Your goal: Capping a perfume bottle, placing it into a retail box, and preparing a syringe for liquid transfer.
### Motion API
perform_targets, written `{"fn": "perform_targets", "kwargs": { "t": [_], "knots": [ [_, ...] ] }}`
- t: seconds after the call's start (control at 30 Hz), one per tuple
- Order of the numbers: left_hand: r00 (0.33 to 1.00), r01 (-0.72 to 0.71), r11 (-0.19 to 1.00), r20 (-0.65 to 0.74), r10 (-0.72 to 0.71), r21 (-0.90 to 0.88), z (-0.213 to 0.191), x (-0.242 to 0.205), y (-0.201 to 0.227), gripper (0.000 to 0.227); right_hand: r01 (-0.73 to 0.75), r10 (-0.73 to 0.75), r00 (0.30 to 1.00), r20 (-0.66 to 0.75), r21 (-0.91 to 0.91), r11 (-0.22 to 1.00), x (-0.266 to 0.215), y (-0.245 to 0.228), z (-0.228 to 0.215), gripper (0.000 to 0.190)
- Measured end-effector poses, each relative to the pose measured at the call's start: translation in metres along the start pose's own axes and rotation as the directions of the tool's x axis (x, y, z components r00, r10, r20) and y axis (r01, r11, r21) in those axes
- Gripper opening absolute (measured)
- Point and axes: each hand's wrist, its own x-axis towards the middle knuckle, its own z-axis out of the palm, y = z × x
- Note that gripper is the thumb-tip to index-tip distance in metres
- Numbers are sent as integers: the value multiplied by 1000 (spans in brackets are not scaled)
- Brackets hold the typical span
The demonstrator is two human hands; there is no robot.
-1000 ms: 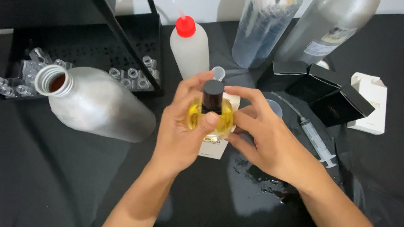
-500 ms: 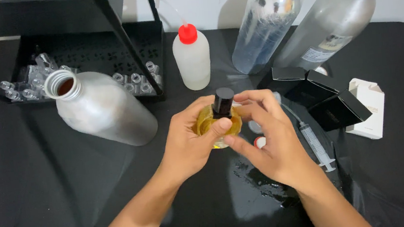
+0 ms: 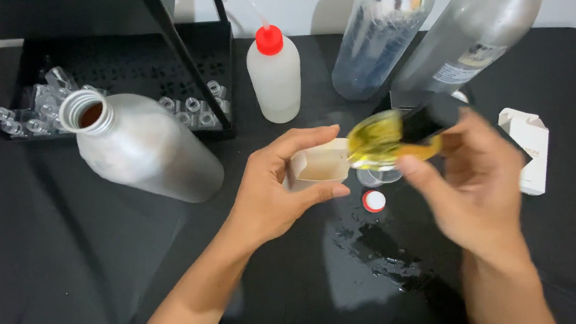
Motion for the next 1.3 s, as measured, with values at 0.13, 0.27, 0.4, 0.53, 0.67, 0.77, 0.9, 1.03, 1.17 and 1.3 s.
{"fn": "perform_targets", "kwargs": {
  "t": [0.13, 0.27, 0.4, 0.53, 0.67, 0.77, 0.9, 1.03, 1.17, 1.3],
  "knots": [
    [995, -43, 999, 86, 43, -4, 3, 0, -14, 52, -10, 7, 993, -114, -29, 1000, 0, -7, -14, 36],
    [992, -71, 997, 104, 74, -36, 19, -1, -30, 43, 17, -18, 999, -28, -2, 1000, 2, -14, -22, 48],
    [992, -23, 1000, 121, 24, -11, 26, -2, -37, 36, -21, 21, 1000, -4, -16, 1000, -1, -3, -31, 40],
    [992, -35, 999, 119, 38, -28, 28, -2, -50, 34, -68, 74, 990, 117, -51, 996, 2, -9, -27, 41],
    [987, -49, 999, 156, 47, 10, 24, -1, -39, 27, -70, 101, 964, 246, -135, 988, 7, -16, -18, 35],
    [985, -13, 1000, 173, 10, 17, 23, 1, -37, 26, -32, 83, 959, 272, -187, 982, 11, -19, -15, 29],
    [983, 34, 999, 182, -33, -1, 25, -1, -37, 28, -51, 132, 970, 202, -362, 931, 4, -1, -25, 47],
    [970, -63, 995, 229, 80, -83, 18, -2, -37, 35, 8, 64, 962, 266, -261, 965, 12, -15, -17, 34],
    [922, -7, 962, 370, 113, -275, 11, -3, -29, 44, 101, 56, 883, 466, -304, 947, 20, -22, -7, 24],
    [784, 259, 808, 603, 145, -530, -18, 1, -41, 80, 126, 113, 829, 547, -380, 917, 14, -32, 2, 27]
  ]
}}
